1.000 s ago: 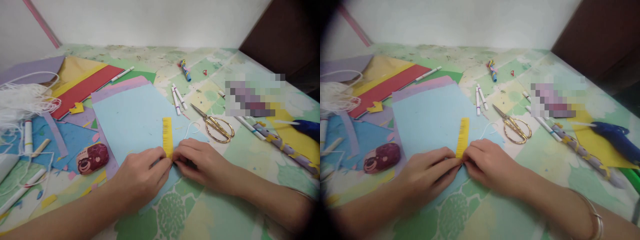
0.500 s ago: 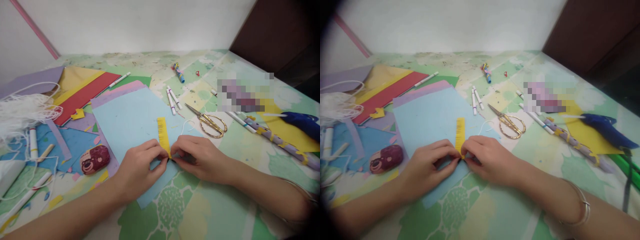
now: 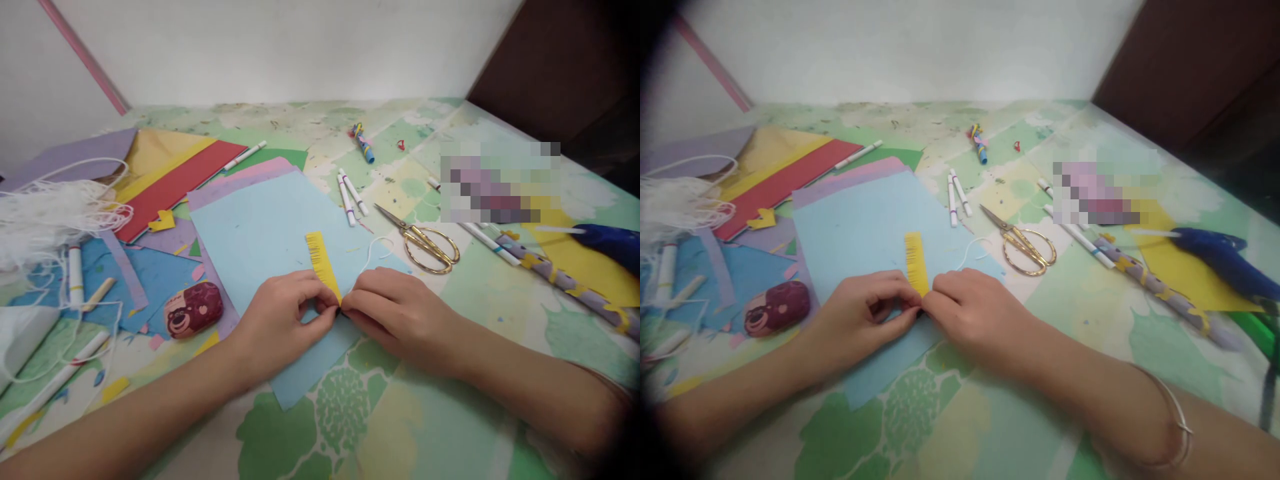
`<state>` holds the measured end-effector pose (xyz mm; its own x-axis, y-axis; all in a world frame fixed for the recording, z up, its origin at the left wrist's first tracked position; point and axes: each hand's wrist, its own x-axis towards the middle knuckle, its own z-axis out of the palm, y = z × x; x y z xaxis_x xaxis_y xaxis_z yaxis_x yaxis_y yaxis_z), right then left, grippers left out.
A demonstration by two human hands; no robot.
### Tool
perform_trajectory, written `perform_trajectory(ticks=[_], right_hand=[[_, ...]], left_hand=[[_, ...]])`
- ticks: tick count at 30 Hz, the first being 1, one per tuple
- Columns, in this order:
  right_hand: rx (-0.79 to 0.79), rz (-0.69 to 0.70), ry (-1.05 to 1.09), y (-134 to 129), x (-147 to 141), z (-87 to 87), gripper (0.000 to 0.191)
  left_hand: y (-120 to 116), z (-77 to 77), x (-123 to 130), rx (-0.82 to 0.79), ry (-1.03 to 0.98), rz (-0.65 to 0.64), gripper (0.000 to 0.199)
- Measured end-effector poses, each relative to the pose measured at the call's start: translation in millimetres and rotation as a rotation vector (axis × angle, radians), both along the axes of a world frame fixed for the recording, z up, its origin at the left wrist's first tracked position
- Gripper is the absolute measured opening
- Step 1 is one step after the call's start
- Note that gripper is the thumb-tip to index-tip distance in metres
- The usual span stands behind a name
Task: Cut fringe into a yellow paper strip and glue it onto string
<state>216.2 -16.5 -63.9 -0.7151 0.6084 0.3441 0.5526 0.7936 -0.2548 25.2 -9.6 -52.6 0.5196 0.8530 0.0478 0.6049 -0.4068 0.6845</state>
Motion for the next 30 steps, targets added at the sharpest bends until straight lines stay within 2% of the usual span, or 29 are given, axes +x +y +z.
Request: perform_trajectory(ticks=[7, 13, 17, 30], right_hand=[[-0.151, -0.052, 0.084, -1.6, -2.2, 1.4, 0.018], [-0.187, -0.046, 0.078, 0.6, -1.9, 1.1, 0.015], [-0.181, -0.027, 0.092, 2.1, -1.3, 0.6, 0.014], [-0.092, -0.019, 0.111, 1.2, -0.2, 3.0, 0.016]], left_hand=[[0.7, -0.9, -2.3, 0.002, -0.011, -0.025, 0.010], [-2.9, -1.3, -3.8, 0.103, 0.008, -0.057, 0.010], [-2.0, -1.6, -2.1, 0.111, 0.026, -0.041, 0.009], [1.0, 2.0, -0.4, -0.026, 0.009, 0.023, 0.009]])
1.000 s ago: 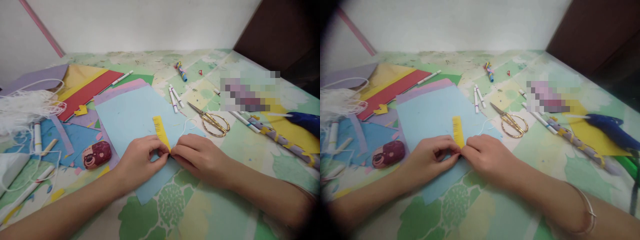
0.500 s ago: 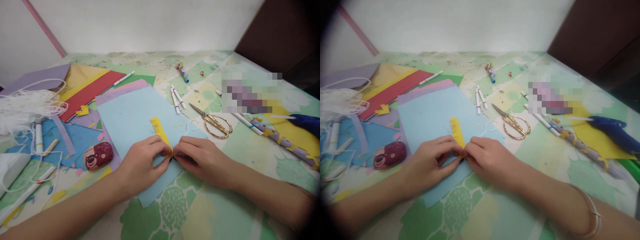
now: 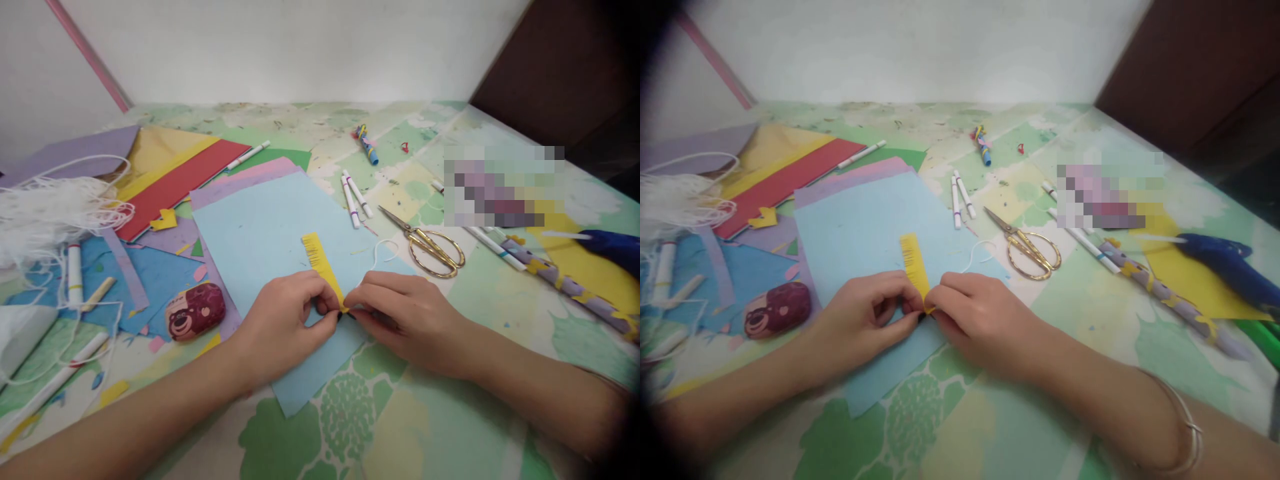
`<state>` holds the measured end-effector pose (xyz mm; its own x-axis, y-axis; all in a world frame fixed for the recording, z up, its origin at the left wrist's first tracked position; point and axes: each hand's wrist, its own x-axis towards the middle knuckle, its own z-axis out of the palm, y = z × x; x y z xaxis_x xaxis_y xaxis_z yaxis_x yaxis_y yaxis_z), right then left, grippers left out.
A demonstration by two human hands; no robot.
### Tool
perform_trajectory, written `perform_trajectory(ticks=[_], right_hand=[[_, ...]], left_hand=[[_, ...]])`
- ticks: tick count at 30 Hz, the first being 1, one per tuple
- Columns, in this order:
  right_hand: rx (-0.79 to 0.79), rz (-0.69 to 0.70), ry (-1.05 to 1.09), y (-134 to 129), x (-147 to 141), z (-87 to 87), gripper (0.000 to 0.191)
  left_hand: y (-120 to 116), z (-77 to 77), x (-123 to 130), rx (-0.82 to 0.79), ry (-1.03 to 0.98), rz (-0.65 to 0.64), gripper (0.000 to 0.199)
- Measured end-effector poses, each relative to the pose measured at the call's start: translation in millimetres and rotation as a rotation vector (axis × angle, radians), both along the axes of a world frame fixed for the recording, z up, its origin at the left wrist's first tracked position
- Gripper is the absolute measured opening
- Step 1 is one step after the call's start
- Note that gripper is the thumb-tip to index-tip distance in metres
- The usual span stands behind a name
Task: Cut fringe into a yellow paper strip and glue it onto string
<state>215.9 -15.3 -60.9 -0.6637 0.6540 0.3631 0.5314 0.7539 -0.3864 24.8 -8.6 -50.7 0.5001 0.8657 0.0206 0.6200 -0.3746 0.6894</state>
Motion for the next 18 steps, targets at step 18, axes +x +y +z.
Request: perform_trajectory(ticks=[18], right_hand=[[0.105, 0.002, -0.079, 0.8, -0.5, -2.3, 0.022]], left_hand=[[5.4, 4.5, 1.2, -0.274, -0.093, 0.087, 0.007]])
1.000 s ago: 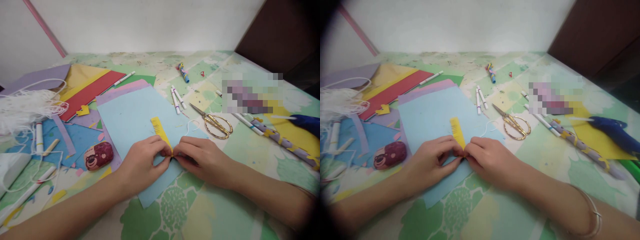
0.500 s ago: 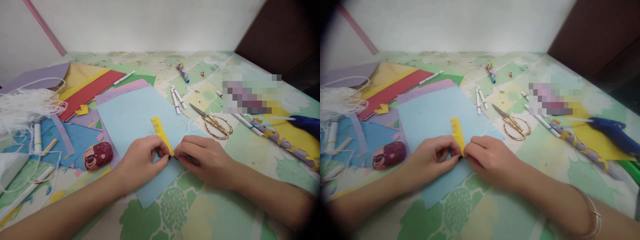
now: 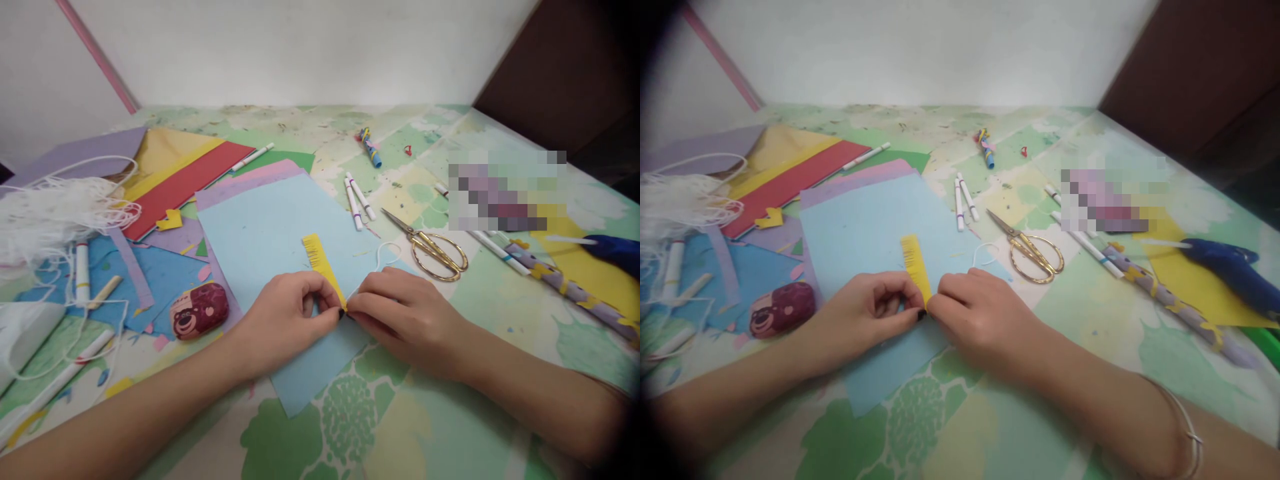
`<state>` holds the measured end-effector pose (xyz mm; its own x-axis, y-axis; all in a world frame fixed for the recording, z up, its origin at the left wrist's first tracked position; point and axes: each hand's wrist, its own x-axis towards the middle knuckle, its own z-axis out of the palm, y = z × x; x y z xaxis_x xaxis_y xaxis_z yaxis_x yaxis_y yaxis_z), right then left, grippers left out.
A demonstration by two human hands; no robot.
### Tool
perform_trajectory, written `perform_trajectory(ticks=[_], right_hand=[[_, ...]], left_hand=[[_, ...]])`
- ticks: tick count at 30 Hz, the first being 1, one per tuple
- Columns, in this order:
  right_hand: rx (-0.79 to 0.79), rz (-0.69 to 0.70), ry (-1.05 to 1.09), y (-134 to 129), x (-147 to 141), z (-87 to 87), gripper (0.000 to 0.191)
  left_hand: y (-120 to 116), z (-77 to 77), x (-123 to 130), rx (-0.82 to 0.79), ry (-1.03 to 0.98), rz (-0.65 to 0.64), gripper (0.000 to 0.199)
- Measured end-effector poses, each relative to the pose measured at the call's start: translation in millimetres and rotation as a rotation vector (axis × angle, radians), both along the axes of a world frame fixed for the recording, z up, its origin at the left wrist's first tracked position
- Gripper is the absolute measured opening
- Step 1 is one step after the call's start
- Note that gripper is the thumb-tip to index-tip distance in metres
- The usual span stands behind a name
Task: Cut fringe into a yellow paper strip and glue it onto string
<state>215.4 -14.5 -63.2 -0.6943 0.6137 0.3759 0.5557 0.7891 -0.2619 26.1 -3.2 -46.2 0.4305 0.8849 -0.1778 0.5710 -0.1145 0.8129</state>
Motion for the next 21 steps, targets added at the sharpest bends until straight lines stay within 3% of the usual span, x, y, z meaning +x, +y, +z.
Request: perform_trajectory(ticks=[5, 7, 10, 13, 21], right_hand=[[-0.109, -0.010, 0.063, 1, -2, -0.1, 0.017], [-0.219, -0.008, 0.101, 2, -3, 0.8, 0.010], [-0.368, -0.017, 0.142, 4, -3, 4.0, 0.005], [-0.476, -0.031, 0.150, 4, -2, 8.5, 0.007], [-0.587, -0.053, 0.133, 2, -2, 15.0, 0.009]], left_hand=[[-1, -1.4, -2, 0.066, 0.026, -0.035, 0.006], [-5, -3.5, -3, 0.207, 0.032, -0.062, 0.007], [-13, -8.9, -7, 0.567, 0.055, -0.150, 0.017], [-20, -14.4, -11, 0.863, 0.173, -0.275, 0.012], [-23, -11.8, -15, 1.215, 0.248, -0.332, 0.015]])
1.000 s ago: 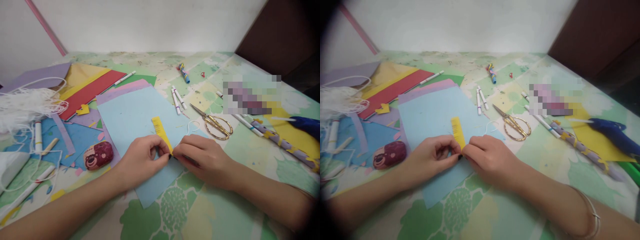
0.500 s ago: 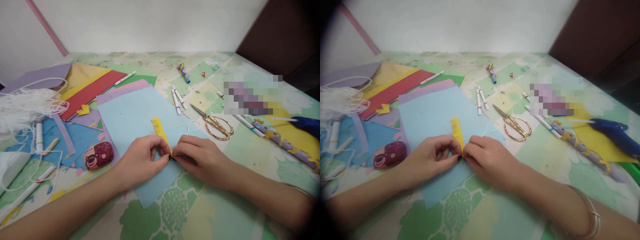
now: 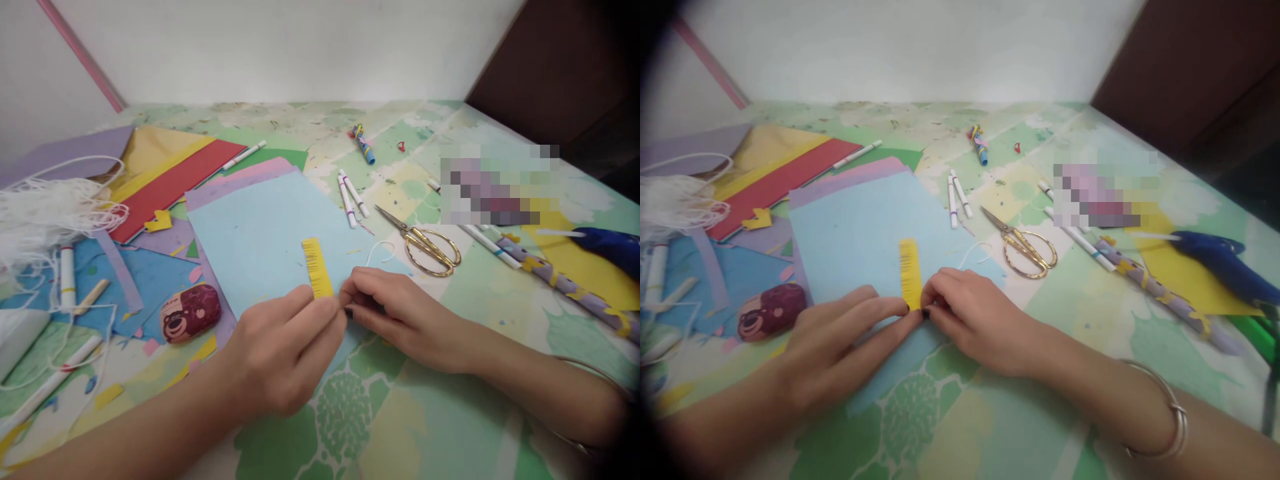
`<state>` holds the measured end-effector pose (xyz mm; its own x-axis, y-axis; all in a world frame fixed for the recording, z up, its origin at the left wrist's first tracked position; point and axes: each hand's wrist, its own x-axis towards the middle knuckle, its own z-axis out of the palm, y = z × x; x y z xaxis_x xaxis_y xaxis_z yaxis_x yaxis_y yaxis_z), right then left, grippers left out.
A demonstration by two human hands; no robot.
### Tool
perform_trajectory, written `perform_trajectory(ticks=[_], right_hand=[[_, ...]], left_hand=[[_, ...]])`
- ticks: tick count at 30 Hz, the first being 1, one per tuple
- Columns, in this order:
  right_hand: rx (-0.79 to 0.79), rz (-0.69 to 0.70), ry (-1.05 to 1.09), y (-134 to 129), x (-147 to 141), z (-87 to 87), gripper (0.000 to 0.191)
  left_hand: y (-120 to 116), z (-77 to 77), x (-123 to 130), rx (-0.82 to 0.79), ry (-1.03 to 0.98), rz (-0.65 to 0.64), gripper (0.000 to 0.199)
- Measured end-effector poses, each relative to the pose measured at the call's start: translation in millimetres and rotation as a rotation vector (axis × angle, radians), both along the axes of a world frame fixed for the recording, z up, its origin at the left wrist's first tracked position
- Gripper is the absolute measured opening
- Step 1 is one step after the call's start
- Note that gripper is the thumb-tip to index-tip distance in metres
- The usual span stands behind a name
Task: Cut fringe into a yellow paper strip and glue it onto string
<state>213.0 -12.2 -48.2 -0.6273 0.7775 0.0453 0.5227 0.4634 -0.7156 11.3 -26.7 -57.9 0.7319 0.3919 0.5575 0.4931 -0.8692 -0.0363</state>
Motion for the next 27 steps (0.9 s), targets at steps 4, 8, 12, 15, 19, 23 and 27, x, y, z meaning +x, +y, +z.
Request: perform_trajectory(ticks=[4, 8, 12, 15, 19, 23, 27], right_hand=[[0.008, 0.026, -0.013, 0, 0, -1.4, 0.011], [0.031, 0.028, -0.041, -2, 0, -2.1, 0.012], [0.030, 0.024, -0.012, -2, -2, -2.2, 0.012], [-0.004, -0.012, 0.061, 0, -2, -2.9, 0.017], [0.088, -0.120, 0.161, 0, 2, -3.7, 0.019], [0.115, -0.278, 0.195, -3, 2, -1.8, 0.008], [-0.341, -0.353, 0.192, -6, -2, 1.8, 0.031]], left_hand=[[0, 0.9, 0, 0.108, 0.006, -0.023, 0.015], [2, -0.7, 0, 0.175, 0.045, -0.050, 0.016], [4, -1.6, -1, 0.198, 0.059, -0.066, 0.008], [5, -2.2, 0, 0.217, 0.060, -0.054, 0.006], [9, -5.2, 3, 0.072, -0.023, 0.013, 0.008], [12, -7.6, 5, -0.080, -0.166, 0.093, 0.007], [9, -3.8, 5, 0.016, -0.201, 0.083, 0.010]])
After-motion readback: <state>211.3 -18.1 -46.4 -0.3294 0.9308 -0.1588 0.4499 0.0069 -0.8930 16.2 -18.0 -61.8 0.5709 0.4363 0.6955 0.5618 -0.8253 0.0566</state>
